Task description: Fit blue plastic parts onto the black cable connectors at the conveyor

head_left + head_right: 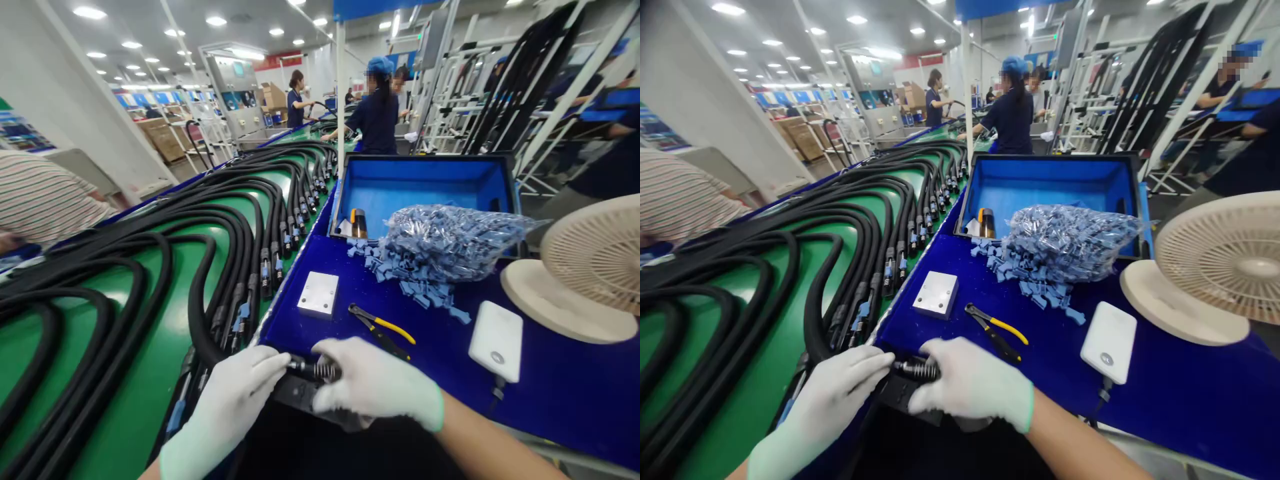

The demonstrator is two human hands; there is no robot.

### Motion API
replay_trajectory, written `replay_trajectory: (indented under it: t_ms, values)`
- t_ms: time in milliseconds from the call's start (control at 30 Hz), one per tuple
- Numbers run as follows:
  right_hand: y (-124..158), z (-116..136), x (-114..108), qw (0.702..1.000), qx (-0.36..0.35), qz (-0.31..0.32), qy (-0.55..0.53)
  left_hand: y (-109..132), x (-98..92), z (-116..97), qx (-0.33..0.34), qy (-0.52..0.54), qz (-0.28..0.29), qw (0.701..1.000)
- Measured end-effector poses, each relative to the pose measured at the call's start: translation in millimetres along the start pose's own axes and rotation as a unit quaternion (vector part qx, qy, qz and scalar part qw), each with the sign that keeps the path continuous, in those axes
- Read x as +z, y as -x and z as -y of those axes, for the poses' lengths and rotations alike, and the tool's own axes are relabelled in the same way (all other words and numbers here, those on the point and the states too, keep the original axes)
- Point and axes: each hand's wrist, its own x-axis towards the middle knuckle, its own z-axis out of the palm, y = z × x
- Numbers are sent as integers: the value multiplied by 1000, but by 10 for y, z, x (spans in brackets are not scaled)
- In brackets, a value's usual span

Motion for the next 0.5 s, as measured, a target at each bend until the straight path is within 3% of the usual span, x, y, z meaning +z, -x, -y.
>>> replay_trajectory:
  t_ms: [33,100,167,200,267,367,500]
  values:
    - [57,-85,-82,994,19,-76,80,-60,46,-38,-70,22,0,997]
    - [130,-320,-178,942,86,-198,257,-200,98,-113,-215,74,10,974]
    - [150,-571,-195,894,136,-220,366,-352,110,-175,-308,140,23,941]
    - [145,-671,-187,886,143,-219,382,-426,109,-199,-331,176,28,927]
    - [124,-782,-170,899,139,-235,343,-560,104,-231,-351,240,28,905]
    - [99,-716,-168,933,111,-262,221,-708,91,-273,-365,291,13,884]
    - [74,-418,-150,969,-55,-210,122,-826,45,-365,-375,305,3,876]
